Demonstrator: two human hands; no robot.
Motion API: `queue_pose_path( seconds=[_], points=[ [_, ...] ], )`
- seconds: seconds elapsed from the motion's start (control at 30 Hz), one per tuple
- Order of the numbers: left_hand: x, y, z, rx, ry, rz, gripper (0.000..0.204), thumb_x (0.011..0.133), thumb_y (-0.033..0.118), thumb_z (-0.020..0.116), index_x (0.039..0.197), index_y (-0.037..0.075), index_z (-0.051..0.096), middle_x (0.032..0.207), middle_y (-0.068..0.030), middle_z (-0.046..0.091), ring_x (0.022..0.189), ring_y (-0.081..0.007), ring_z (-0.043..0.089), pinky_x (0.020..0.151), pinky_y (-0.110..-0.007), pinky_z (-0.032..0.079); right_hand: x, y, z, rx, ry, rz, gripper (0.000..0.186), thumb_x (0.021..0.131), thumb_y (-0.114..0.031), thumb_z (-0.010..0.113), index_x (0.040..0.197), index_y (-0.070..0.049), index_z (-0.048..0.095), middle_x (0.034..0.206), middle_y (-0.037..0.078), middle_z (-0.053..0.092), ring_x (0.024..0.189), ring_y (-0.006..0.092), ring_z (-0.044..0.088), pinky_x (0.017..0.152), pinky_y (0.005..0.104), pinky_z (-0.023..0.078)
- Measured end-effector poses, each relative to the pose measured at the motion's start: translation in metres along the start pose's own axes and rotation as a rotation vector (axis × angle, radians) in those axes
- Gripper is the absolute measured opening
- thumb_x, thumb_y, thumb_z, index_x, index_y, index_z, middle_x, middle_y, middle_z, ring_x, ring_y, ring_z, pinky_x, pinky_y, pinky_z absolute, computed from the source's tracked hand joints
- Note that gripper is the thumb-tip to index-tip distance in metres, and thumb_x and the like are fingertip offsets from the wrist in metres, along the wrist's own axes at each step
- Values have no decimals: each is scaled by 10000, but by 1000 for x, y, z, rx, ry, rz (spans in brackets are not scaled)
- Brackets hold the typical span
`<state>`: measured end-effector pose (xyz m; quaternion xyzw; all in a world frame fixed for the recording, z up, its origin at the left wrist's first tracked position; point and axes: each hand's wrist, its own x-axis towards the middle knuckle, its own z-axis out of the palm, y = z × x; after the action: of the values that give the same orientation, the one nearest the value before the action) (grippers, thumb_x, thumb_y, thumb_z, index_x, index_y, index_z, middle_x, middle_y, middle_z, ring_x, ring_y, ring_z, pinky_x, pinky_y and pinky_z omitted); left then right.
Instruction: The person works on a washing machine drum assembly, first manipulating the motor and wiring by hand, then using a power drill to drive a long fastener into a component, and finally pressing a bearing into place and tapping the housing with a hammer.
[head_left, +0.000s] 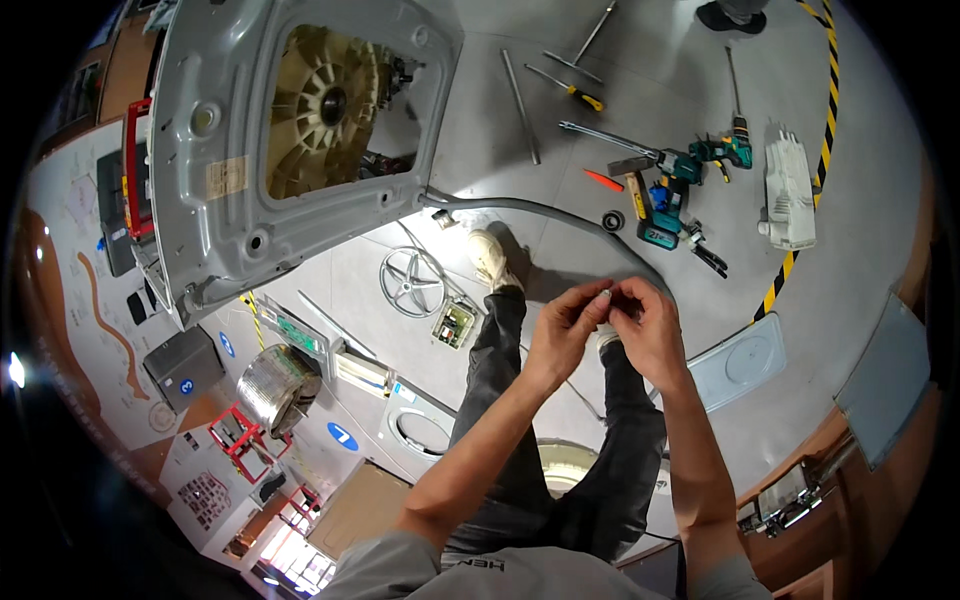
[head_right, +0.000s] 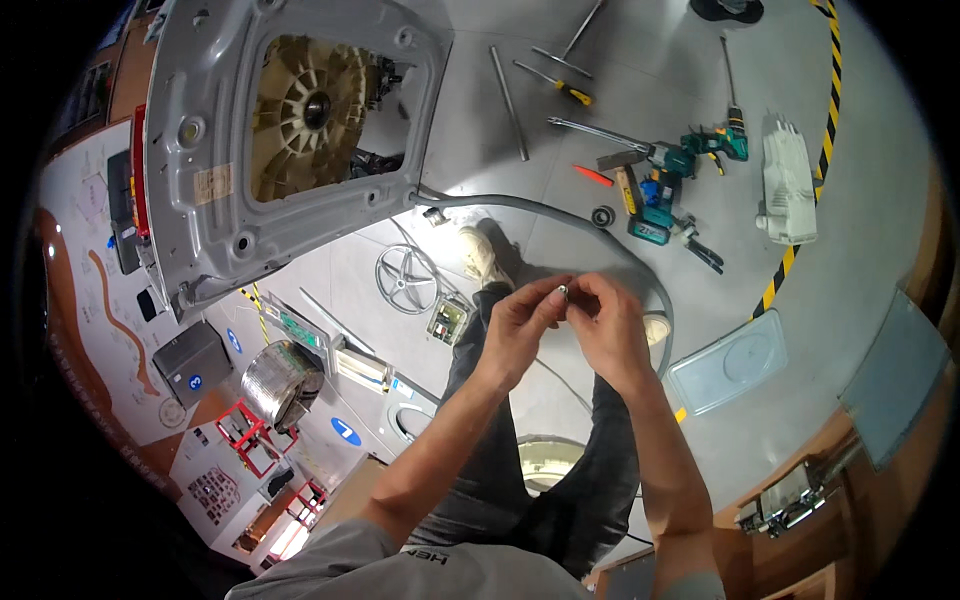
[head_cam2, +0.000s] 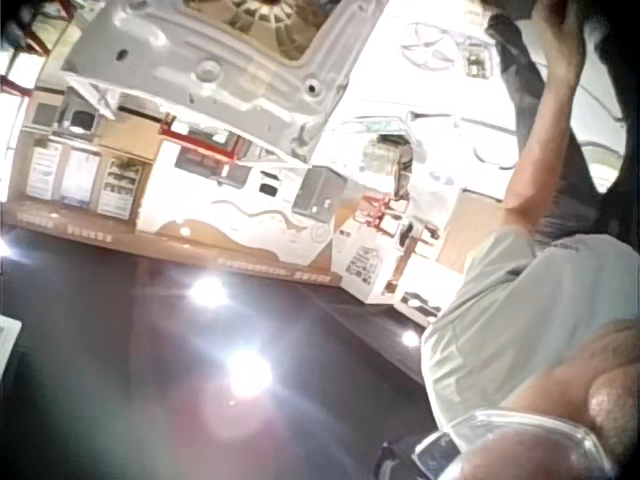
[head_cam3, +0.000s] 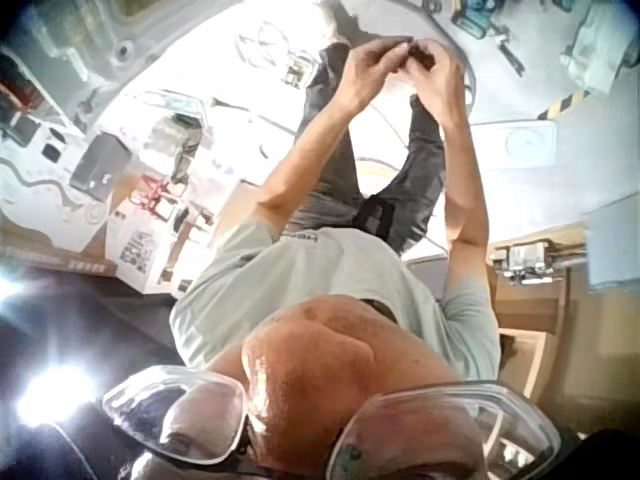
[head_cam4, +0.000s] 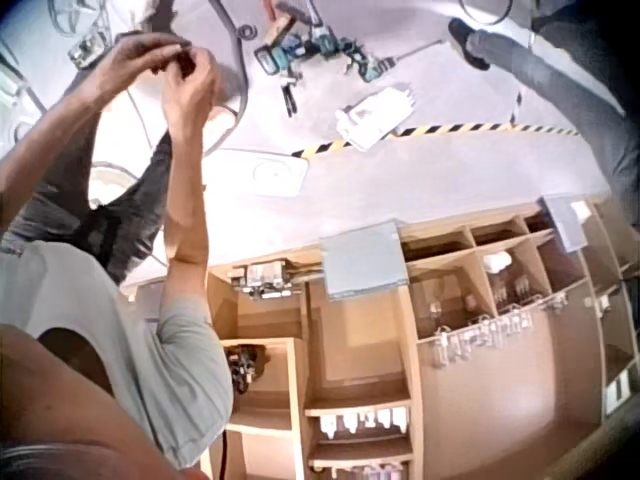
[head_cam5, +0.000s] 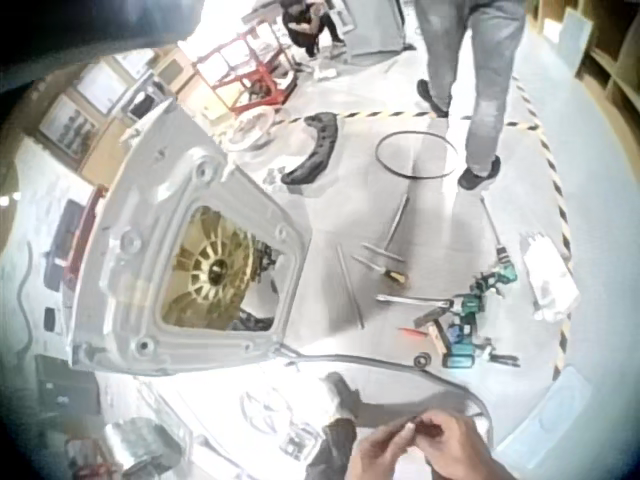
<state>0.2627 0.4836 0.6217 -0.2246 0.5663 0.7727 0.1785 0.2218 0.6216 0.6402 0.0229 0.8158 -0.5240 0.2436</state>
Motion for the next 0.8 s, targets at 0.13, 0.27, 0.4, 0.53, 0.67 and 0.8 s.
queue_pose_path(
  seconds=[0.13,0.27,0.4,0.53,0.67,0.8],
  points=[
    [7,20,-72,-103,87,-109,299,958,199,588,1185,8,622,994,-45,660,811,-102,576,747,-242,470,25,-17,60,252,-28,69,178,833,-29,682,974,25,588,855,79,622,779,147,625,705,269,508],
    [33,39,-149,-256,195,-192,241,957,173,588,1147,29,625,909,-42,670,780,-90,583,713,-230,464,60,-43,117,634,47,123,240,871,-2,646,1088,14,543,927,48,583,811,99,597,725,239,530],
    [63,35,-200,-287,302,-211,203,958,163,582,1109,36,629,883,-43,665,735,-102,600,669,-227,472,103,-68,155,607,46,57,276,887,12,619,1152,-11,544,906,40,569,831,99,592,735,254,539],
    [81,28,-211,-257,367,-259,209,971,141,542,1121,5,594,880,-43,629,751,-104,579,665,-234,466,148,-79,173,530,58,138,165,920,-40,592,1070,26,567,887,89,652,769,143,651,755,259,552],
    [112,15,-205,-219,436,-183,208,982,159,529,1112,7,585,850,-37,610,738,-101,566,658,-236,459,215,-55,190,636,95,133,155,895,-81,637,989,33,591,810,74,650,675,121,636,651,235,525],
    [148,-6,-218,-155,486,-65,193,995,167,499,1057,10,594,793,-8,566,688,-78,499,645,-230,430,285,-20,220,567,81,129,183,840,-96,699,923,40,608,767,71,649,660,115,623,611,240,501]
  ],
)
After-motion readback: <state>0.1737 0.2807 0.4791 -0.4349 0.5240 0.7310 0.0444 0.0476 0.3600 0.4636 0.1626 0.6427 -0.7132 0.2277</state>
